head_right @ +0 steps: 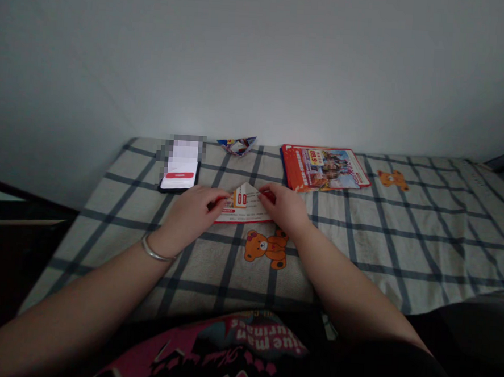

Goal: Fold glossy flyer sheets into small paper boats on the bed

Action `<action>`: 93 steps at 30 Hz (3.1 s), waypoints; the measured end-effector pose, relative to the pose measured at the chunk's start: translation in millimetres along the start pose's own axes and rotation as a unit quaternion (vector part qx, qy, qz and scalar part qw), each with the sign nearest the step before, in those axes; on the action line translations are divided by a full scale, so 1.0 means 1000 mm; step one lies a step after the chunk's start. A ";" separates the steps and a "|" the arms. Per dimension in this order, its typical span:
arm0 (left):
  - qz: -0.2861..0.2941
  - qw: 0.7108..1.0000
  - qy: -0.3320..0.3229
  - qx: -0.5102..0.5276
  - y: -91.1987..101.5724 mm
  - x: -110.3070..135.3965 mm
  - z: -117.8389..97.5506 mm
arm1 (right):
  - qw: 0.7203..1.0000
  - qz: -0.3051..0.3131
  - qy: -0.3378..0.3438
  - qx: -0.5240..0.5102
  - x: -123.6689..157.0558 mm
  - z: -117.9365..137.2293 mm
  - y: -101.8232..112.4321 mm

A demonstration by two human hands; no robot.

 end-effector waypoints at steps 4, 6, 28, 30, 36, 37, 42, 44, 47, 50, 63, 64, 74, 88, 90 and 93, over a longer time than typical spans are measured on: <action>0.024 0.998 -0.031 -0.048 -0.004 -0.001 -0.003 | 0.998 -0.006 0.046 0.037 -0.002 0.007 0.001; 0.043 0.996 -0.039 -0.066 -0.007 -0.001 -0.003 | 0.996 -0.011 0.067 0.052 -0.002 0.009 0.002; 0.122 0.974 -0.178 -0.071 -0.021 0.011 -0.032 | 0.957 0.064 0.260 0.112 0.019 0.046 -0.002; 0.121 0.976 -0.171 -0.065 -0.020 0.010 -0.032 | 0.955 0.071 0.265 0.113 0.020 0.047 -0.001; 0.126 0.978 -0.159 -0.049 -0.019 0.009 -0.030 | 0.946 0.068 0.283 0.140 0.023 0.051 -0.001; 0.125 0.978 -0.158 -0.048 -0.018 0.009 -0.030 | 0.943 0.061 0.292 0.146 0.024 0.053 0.000; 0.130 0.979 -0.153 -0.044 -0.019 0.010 -0.030 | 0.920 0.031 0.344 0.187 0.031 0.067 -0.002; 0.131 0.979 -0.152 -0.042 -0.019 0.009 -0.031 | 0.916 0.020 0.344 0.205 0.030 0.070 -0.003; 0.116 0.982 -0.142 -0.040 -0.019 0.007 -0.031 | 0.922 -0.003 0.326 0.206 0.027 0.071 -0.003; 0.097 0.987 -0.122 -0.047 -0.017 0.003 -0.029 | 0.940 -0.020 0.280 0.192 0.022 0.065 -0.002; 0.044 0.999 -0.015 -0.004 -0.015 -0.007 -0.004 | 0.988 -0.010 0.132 0.079 -0.002 0.034 -0.003; 0.042 0.999 -0.011 -0.003 -0.015 -0.007 -0.004 | 0.989 -0.002 0.126 0.073 -0.004 0.033 -0.005; 0.039 0.999 -0.006 -0.014 -0.016 -0.008 -0.004 | 0.993 0.013 0.101 0.067 -0.011 0.026 -0.010; 0.031 0.996 -0.053 -0.063 -0.015 -0.004 -0.011 | 0.987 0.013 0.106 0.121 -0.010 0.030 -0.013; 0.021 0.994 -0.067 -0.089 -0.013 -0.002 -0.014 | 0.987 0.013 0.104 0.120 -0.010 0.030 -0.013; 0.021 0.989 -0.085 -0.119 -0.011 -0.002 -0.019 | 0.988 0.011 0.102 0.111 -0.011 0.029 -0.013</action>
Point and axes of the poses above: each hand's wrist, its own x-axis away from the middle knuckle, its own y-axis out of the back of the hand, z = x × y, the point moved 9 cm from there along -x, towards the middle knuckle, and after that the axes turned 4 degrees about x, right-handed, at the moved point
